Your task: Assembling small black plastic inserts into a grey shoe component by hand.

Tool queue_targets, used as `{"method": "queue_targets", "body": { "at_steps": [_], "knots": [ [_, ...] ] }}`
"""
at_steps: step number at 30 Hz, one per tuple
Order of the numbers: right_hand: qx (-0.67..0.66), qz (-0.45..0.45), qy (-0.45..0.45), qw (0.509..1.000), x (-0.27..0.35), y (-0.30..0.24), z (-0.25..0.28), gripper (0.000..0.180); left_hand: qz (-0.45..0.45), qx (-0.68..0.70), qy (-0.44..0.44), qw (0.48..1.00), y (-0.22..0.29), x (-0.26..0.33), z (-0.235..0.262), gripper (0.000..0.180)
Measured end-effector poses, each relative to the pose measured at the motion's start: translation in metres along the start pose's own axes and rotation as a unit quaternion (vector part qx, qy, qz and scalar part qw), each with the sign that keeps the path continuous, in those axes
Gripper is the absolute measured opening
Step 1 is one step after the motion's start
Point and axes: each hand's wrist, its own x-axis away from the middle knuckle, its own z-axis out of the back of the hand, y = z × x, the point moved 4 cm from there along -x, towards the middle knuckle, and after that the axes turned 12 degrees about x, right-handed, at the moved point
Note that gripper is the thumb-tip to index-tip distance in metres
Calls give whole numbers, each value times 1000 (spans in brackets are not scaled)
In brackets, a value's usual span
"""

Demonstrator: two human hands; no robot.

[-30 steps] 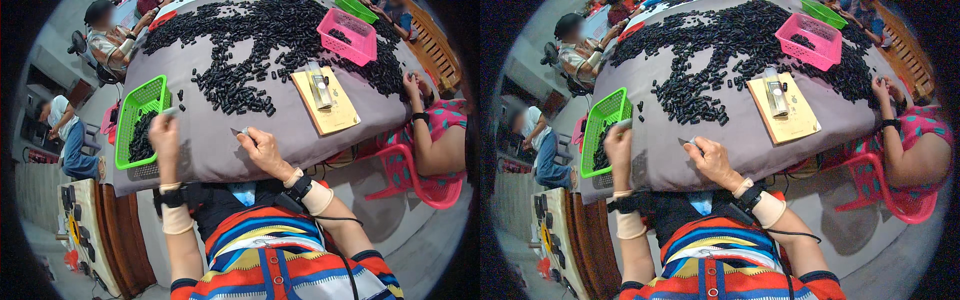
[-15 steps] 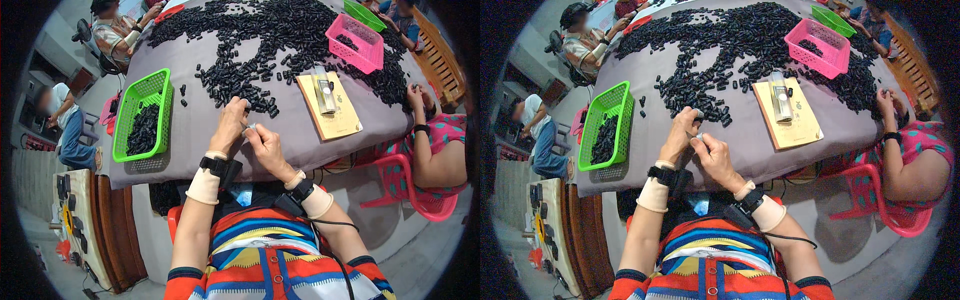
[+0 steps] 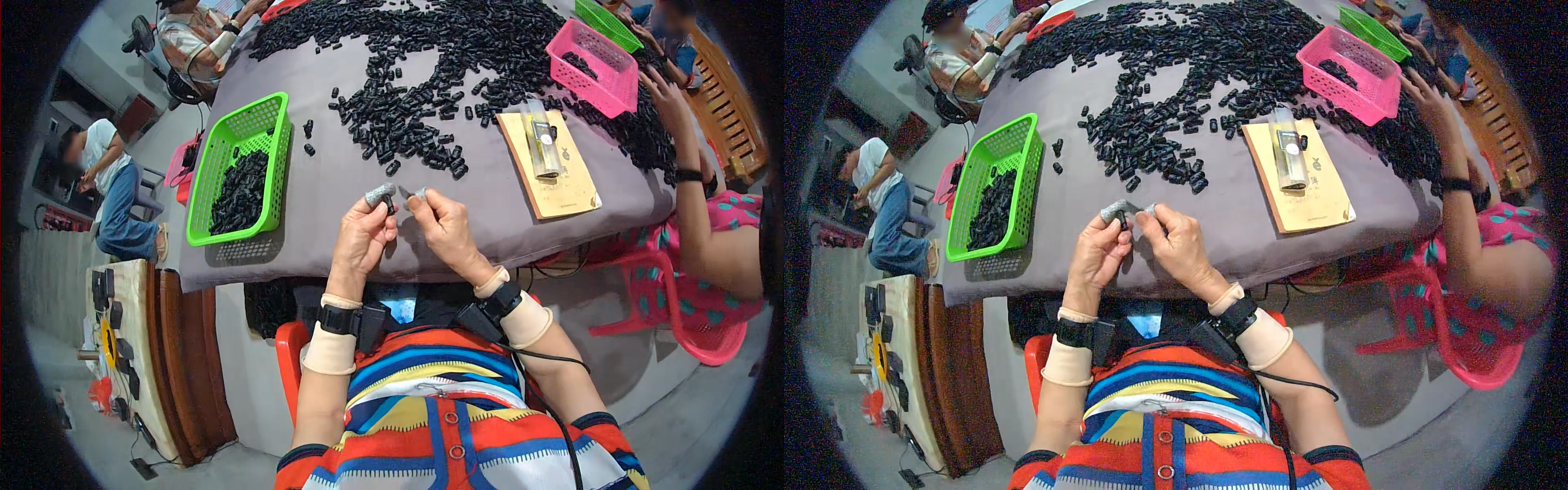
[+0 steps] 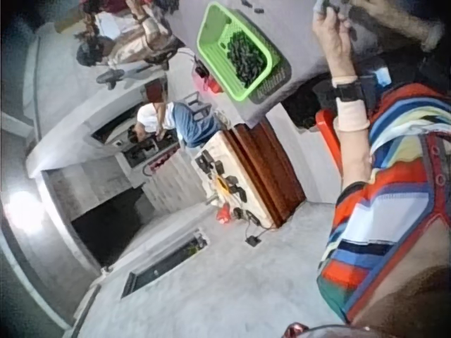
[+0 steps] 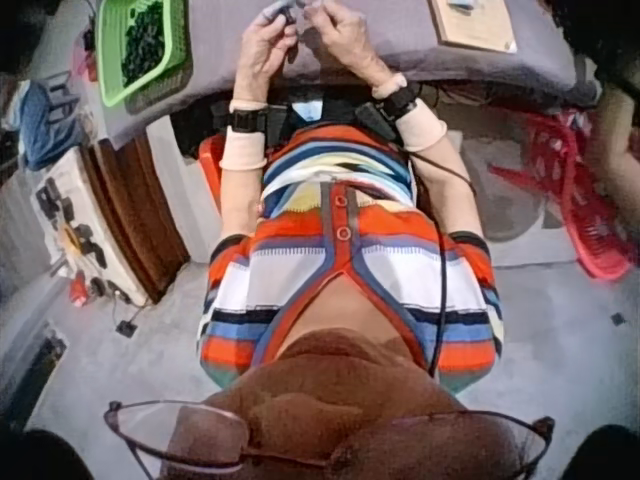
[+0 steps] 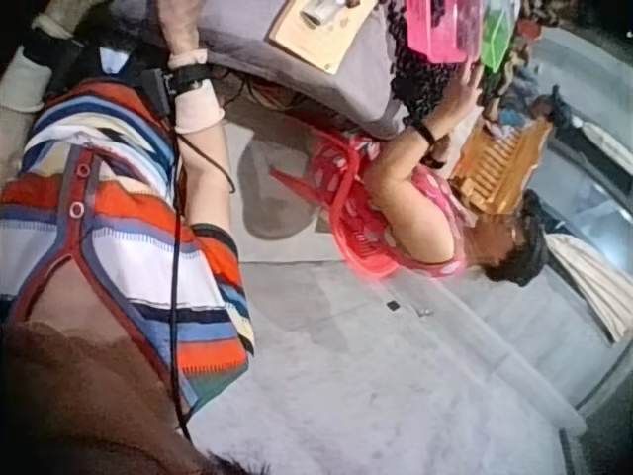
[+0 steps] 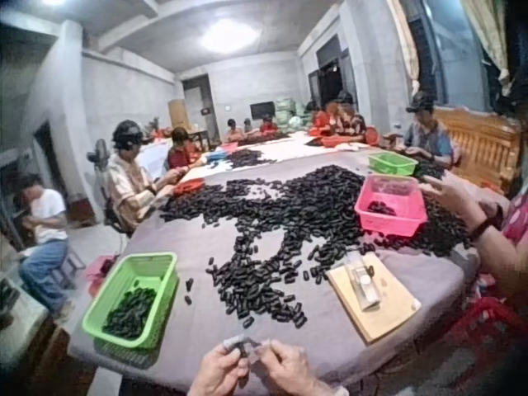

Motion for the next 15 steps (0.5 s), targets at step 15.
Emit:
{"method": "queue_targets", "body": {
  "at_steps": [15],
  "knots": [
    [146,110,10,983,8,-21,-4,25,26,32,-45,998,-3,2,8,27]
  ]
}}
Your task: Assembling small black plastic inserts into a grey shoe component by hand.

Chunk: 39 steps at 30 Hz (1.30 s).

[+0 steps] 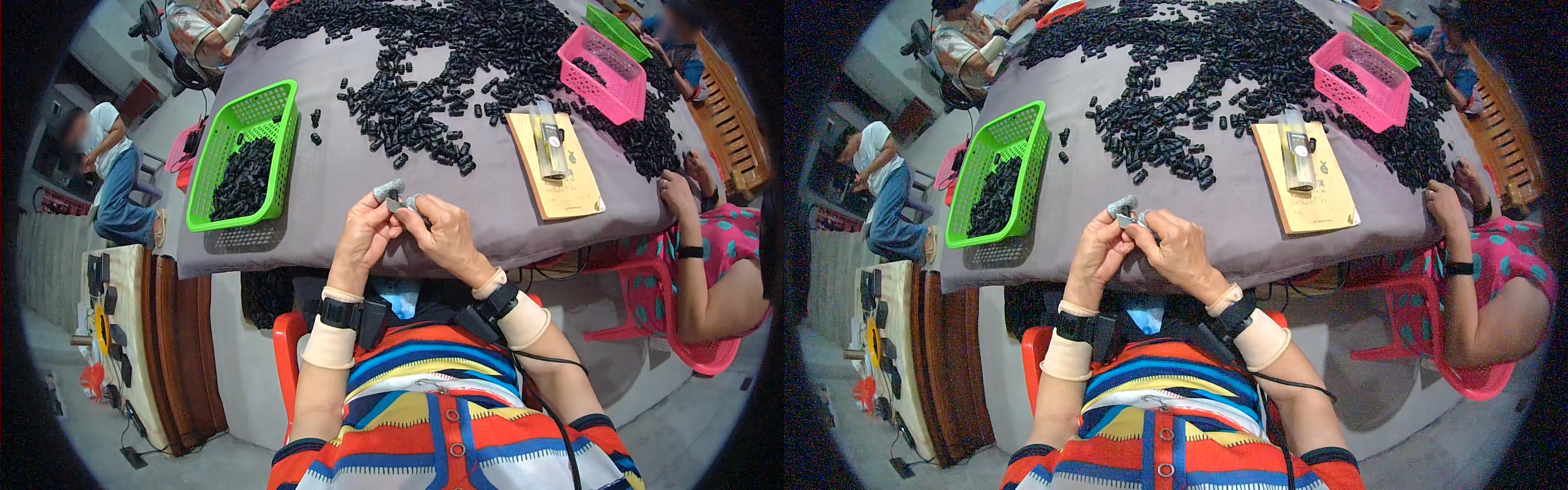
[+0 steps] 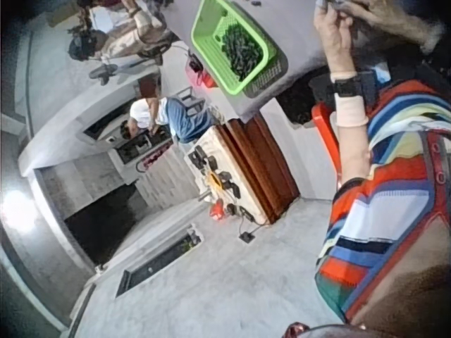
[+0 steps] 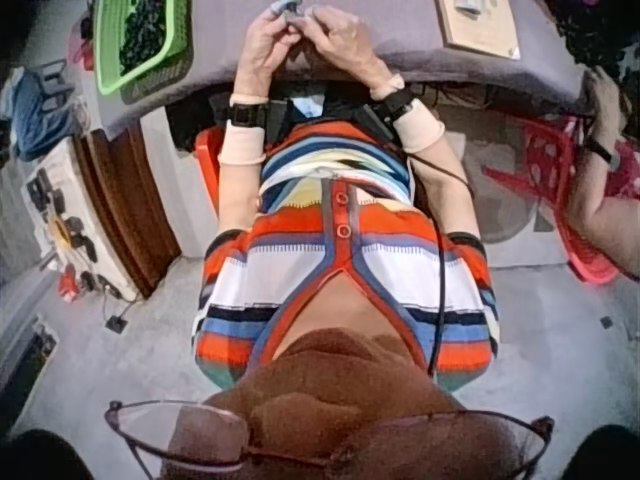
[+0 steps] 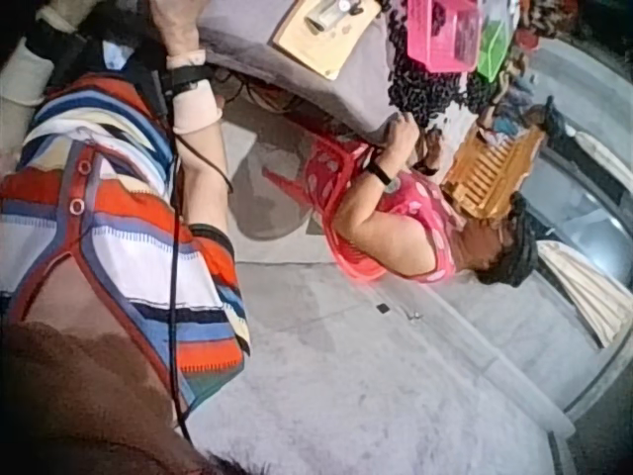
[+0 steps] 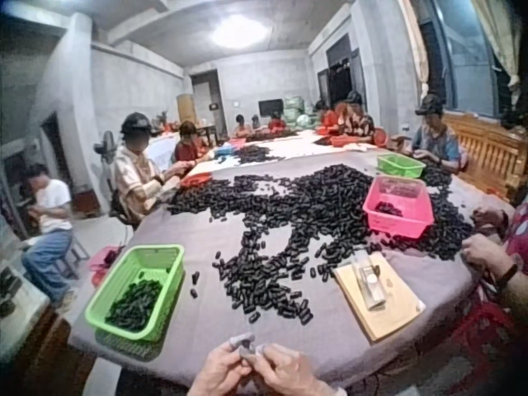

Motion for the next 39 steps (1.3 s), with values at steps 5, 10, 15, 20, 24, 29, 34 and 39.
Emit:
{"method": "queue_targets", "body": {
  "at_steps": [5,10,15,20,24,29,34,39],
  "knots": [
    [1,-1,4,1000,0,-2,0,25,3,0,-22,1000,0,1,-2,26],
    [-1,-2,6,1000,0,-3,1,25,-11,-5,27,1000,0,3,-6,22],
    [11,4,2,1000,0,-4,0,25,-6,-5,18,1000,0,3,-3,21],
    [12,1,-2,1000,1,-4,-2,23,2,-1,14,1000,0,2,-2,20],
    [12,9,1,1000,0,-4,-3,22,10,5,-3,1000,1,1,-1,20],
    [20,10,-6,1000,0,-3,-5,22,-3,-10,32,999,0,3,-4,21],
    [31,12,-5,999,0,-5,-5,22,-1,-26,22,999,1,2,-5,20],
    [42,10,-2,999,0,-6,-6,23,-4,-36,27,999,1,2,-2,18]
  ]
}}
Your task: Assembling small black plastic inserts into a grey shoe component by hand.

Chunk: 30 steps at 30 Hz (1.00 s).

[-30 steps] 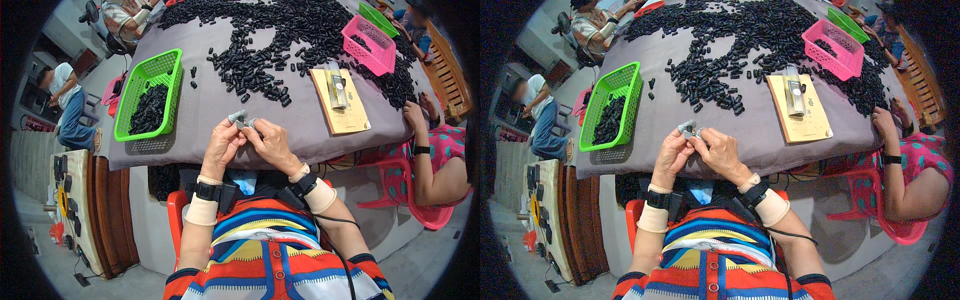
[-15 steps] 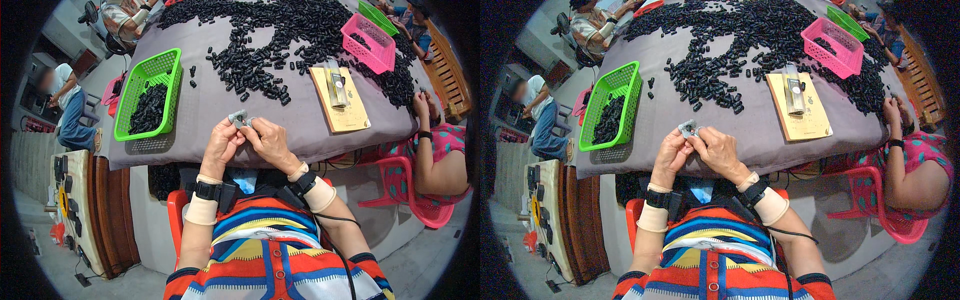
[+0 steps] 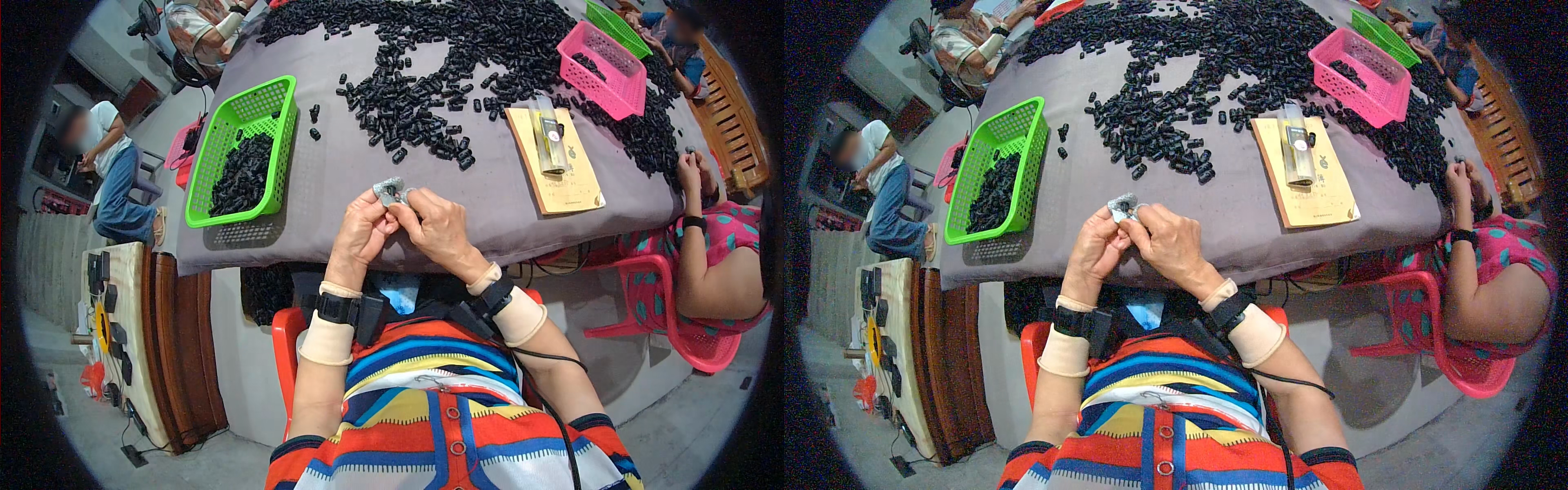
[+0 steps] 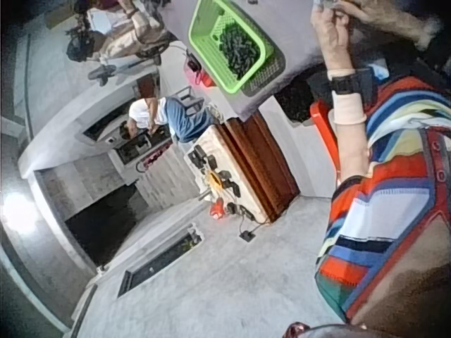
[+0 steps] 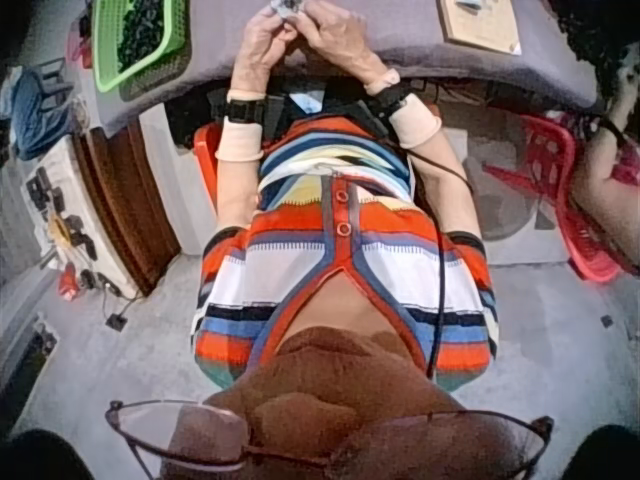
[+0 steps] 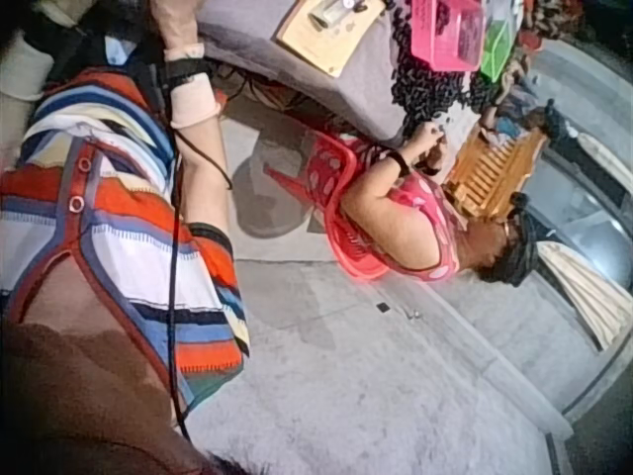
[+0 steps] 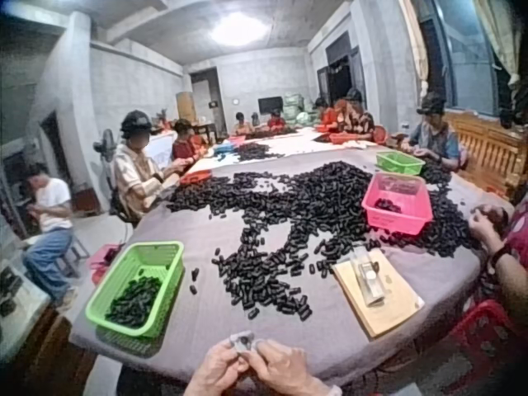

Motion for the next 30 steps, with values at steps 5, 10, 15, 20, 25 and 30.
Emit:
{"method": "queue_targets", "body": {
  "at_steps": [5,10,15,20,25,30],
  "knots": [
    [2,-3,8,1000,0,0,-2,24,1,-6,-10,1000,0,-1,0,18],
    [5,-5,15,1000,0,2,-4,24,1,-11,14,1000,0,-2,1,22],
    [2,4,13,1000,-1,0,-2,24,9,18,-19,1000,2,1,0,21],
    [-5,0,16,1000,-1,2,0,24,12,35,-21,999,1,1,-4,19],
    [-1,-4,9,1000,0,2,-3,24,0,4,15,1000,1,1,-2,25],
    [-2,-4,22,1000,0,1,-3,25,3,21,-1,1000,2,0,-1,19]
  ]
}}
